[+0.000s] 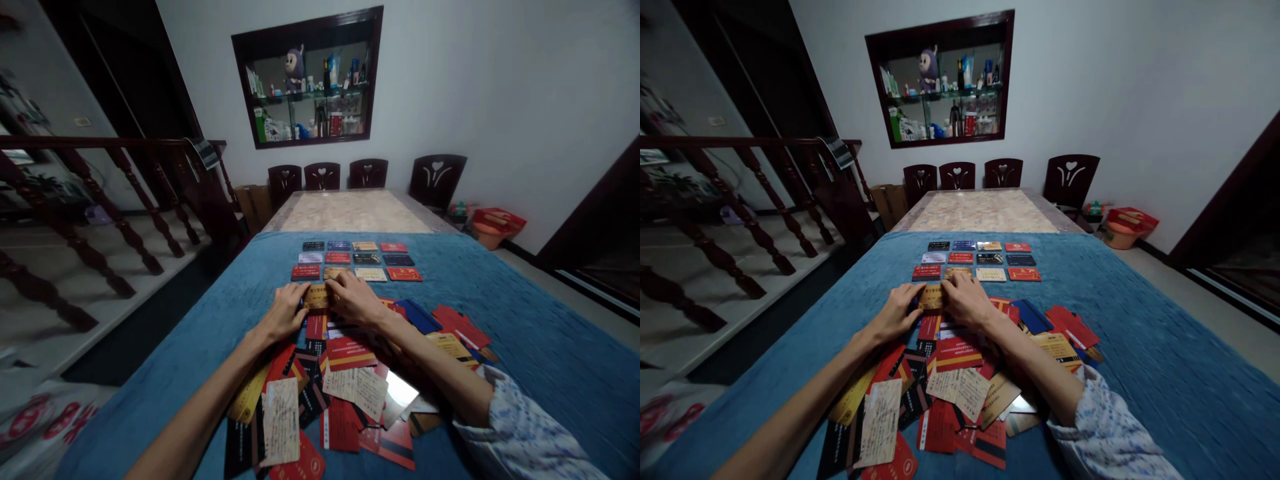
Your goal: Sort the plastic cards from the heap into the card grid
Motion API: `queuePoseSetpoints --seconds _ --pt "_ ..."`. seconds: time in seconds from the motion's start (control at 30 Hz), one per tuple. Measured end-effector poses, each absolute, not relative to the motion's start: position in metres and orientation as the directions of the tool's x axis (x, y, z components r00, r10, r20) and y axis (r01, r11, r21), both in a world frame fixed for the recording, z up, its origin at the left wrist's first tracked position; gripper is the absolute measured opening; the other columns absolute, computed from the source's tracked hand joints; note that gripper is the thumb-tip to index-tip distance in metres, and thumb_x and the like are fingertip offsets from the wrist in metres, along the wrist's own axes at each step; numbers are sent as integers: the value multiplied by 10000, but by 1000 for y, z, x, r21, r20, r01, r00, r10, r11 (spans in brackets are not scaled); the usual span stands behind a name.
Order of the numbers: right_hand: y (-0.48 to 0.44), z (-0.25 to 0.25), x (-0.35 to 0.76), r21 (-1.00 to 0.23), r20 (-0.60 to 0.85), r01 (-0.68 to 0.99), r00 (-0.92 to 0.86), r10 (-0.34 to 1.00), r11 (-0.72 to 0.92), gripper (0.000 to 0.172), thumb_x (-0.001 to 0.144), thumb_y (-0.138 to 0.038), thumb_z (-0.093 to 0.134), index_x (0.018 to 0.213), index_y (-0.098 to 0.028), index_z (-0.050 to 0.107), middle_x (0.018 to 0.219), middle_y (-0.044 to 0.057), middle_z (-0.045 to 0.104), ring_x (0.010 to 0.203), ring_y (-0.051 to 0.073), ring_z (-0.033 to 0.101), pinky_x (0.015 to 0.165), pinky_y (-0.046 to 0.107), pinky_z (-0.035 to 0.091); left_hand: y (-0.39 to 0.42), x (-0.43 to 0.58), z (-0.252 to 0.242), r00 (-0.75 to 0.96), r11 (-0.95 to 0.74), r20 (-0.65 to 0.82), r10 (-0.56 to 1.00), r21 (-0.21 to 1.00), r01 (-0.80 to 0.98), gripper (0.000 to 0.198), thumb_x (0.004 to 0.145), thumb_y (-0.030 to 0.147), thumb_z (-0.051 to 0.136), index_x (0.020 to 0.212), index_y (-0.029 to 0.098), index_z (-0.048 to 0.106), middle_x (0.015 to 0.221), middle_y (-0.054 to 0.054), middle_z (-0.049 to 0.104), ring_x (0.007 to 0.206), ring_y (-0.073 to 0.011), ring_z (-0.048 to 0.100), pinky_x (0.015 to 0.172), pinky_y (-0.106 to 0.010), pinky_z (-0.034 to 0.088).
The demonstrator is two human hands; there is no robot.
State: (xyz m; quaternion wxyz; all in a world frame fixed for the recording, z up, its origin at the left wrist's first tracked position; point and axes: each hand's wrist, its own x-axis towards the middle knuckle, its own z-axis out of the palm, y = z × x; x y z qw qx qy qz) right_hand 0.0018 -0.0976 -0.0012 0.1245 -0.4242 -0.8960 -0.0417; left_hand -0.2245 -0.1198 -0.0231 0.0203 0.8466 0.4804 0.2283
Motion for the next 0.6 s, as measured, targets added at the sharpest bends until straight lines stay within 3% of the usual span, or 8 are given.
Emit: queuePoseSetpoints --seconds 0.27,0.6 --pt "-91 13 13 31 244 777 -616 750 628 548 853 -461 672 1308 -179 553 1208 176 556 1092 305 454 812 376 385 -113 -212 4 505 -548 298 810 75 833 530 808 220 624 1323 154 516 1278 -173 543 1176 -330 476 956 -513 387" --pt "-61 26 31 104 161 784 -621 767 613 354 853 -368 653 1157 -188 624 1231 153 569 1116 294 468 851 382 416 -80 -188 23 523 -528 195 830 -31 849 438 819 234 598 1248 165 545 1290 -153 554 1211 -334 432 958 -530 380"
